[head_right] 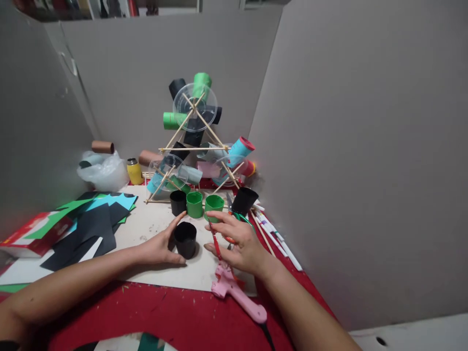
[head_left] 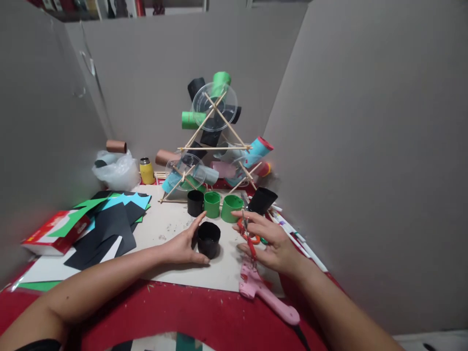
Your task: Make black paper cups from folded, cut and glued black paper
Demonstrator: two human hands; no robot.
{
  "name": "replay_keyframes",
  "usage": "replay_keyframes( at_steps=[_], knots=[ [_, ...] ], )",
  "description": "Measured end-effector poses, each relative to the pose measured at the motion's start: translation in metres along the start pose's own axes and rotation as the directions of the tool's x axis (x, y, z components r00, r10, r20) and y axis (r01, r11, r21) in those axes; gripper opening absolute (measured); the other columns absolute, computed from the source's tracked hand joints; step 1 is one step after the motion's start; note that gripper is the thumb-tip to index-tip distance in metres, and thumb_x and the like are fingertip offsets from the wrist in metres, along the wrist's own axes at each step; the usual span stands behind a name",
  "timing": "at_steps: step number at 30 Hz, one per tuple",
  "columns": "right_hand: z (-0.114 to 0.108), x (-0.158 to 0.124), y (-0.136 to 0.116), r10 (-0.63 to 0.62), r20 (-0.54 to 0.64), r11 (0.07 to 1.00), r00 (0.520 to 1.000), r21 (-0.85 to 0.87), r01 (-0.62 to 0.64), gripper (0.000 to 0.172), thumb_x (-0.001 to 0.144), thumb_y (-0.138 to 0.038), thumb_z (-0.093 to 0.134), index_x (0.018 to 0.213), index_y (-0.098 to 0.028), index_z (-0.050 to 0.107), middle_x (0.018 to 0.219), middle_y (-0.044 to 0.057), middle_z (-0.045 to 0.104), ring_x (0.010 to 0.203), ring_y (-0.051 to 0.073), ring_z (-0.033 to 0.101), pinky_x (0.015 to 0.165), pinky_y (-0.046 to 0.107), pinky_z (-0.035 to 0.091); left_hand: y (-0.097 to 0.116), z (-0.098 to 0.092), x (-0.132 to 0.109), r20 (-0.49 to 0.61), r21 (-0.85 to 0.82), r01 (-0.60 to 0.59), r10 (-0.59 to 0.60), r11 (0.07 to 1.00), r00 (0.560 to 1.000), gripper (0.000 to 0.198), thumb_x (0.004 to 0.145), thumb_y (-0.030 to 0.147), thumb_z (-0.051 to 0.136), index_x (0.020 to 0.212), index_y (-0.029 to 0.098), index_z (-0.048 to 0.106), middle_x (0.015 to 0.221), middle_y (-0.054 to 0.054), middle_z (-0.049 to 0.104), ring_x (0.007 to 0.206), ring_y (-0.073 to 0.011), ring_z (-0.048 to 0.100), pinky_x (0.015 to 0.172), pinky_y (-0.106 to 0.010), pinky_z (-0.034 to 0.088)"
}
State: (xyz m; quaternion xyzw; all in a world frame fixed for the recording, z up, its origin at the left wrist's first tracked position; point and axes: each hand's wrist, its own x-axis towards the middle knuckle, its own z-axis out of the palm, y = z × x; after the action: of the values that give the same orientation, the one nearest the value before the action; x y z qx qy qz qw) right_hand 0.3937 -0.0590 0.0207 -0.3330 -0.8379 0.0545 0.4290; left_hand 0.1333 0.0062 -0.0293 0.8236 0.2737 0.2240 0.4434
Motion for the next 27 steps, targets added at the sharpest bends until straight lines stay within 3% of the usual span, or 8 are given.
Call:
replay_keyframes(
  at_steps=[4,7,10,12,14,18,21,27],
  knots=[
    [0.002,-0.001,0.001,0.009,-0.036,1.0,0.999,-0.012,-0.009,0.014,0.085,-0.028,0.065,0.095,-0.018,0.068,0.119,0.017,0.066,0.103,0.027,0.067,0.078,0.037,0.059,0.012,-0.013,-0.02,0.001,0.024,0.011,-0.011,1.0,1.0,0.111,0.072,0.034,0.078,0.153,0.023,0.002,0.152,-0.017,0.034,0.139,-0.0288,0.035,0.113,-0.047,0.031],
    [0.004,-0.001,0.003,0.013,-0.047,1.0,0.999,-0.02,-0.014,0.017,0.085,-0.028,0.065,0.099,-0.018,0.068,0.12,0.017,0.065,0.102,0.026,0.067,0.066,0.031,0.059,0.021,-0.016,-0.03,-0.12,0.247,-0.092,0.124,0.965,0.985,0.081,0.084,0.033,0.065,0.151,0.026,0.019,0.154,-0.014,0.032,0.139,-0.0275,0.035,0.112,-0.047,0.032],
    [0.005,0.0,0.003,0.005,-0.055,0.999,0.998,-0.036,-0.007,0.02,0.085,-0.03,0.065,0.1,-0.018,0.07,0.119,0.018,0.066,0.101,0.026,0.068,0.063,0.03,0.059,0.028,-0.012,-0.029,-0.066,0.523,-0.284,0.37,0.804,0.927,0.063,0.089,0.027,0.056,0.146,0.021,0.03,0.148,-0.016,0.04,0.137,-0.0255,0.037,0.113,-0.045,0.031],
    [0.004,0.001,0.002,-0.002,-0.064,0.999,0.998,-0.051,-0.002,0.02,0.085,-0.031,0.066,0.1,-0.018,0.07,0.118,0.017,0.067,0.1,0.027,0.068,0.07,0.033,0.06,0.03,-0.006,-0.024,0.031,0.641,-0.359,0.444,0.679,0.895,0.055,0.089,0.027,0.056,0.14,0.017,0.038,0.138,-0.017,0.052,0.132,-0.0255,0.044,0.112,-0.046,0.032],
    [0.003,0.001,0.001,-0.008,-0.073,0.998,0.997,-0.064,0.004,0.02,0.085,-0.03,0.066,0.099,-0.017,0.071,0.117,0.017,0.068,0.099,0.026,0.069,0.074,0.035,0.059,0.03,0.001,-0.018,0.071,0.705,-0.352,0.433,0.615,0.899,0.042,0.088,0.027,0.057,0.128,0.016,0.05,0.123,-0.016,0.063,0.122,-0.0253,0.053,0.111,-0.046,0.032],
    [0.001,0.001,0.0,-0.021,-0.093,0.998,0.995,-0.068,0.014,0.019,0.084,-0.027,0.067,0.099,-0.017,0.071,0.116,0.017,0.069,0.098,0.025,0.07,0.073,0.033,0.059,0.033,0.006,-0.009,0.044,0.749,-0.273,0.365,0.605,0.93,0.014,0.088,0.022,0.054,0.096,0.018,0.064,0.095,-0.009,0.072,0.095,-0.0203,0.065,0.107,-0.042,0.036],
    [0.0,0.001,0.003,-0.019,-0.134,0.999,0.991,-0.052,0.012,0.018,0.084,-0.029,0.067,0.097,-0.017,0.07,0.114,0.016,0.069,0.1,0.025,0.069,0.073,0.034,0.06,0.041,0.003,-0.005,0.017,0.765,-0.215,0.316,0.607,0.949,0.014,0.089,0.022,0.053,0.081,0.019,0.064,0.079,-0.004,0.07,0.077,-0.0167,0.065,0.102,-0.039,0.039],
    [-0.004,0.0,0.011,0.0,-0.224,0.999,0.975,-0.031,-0.007,0.017,0.086,-0.029,0.066,0.095,-0.015,0.069,0.111,0.017,0.069,0.1,0.026,0.068,0.085,0.04,0.057,0.055,-0.001,0.016,-0.018,0.791,-0.116,0.213,0.601,0.977,0.022,0.092,0.025,0.05,0.076,0.018,0.065,0.069,-0.003,0.067,0.069,-0.0157,0.062,0.098,-0.037,0.038]
  ],
)
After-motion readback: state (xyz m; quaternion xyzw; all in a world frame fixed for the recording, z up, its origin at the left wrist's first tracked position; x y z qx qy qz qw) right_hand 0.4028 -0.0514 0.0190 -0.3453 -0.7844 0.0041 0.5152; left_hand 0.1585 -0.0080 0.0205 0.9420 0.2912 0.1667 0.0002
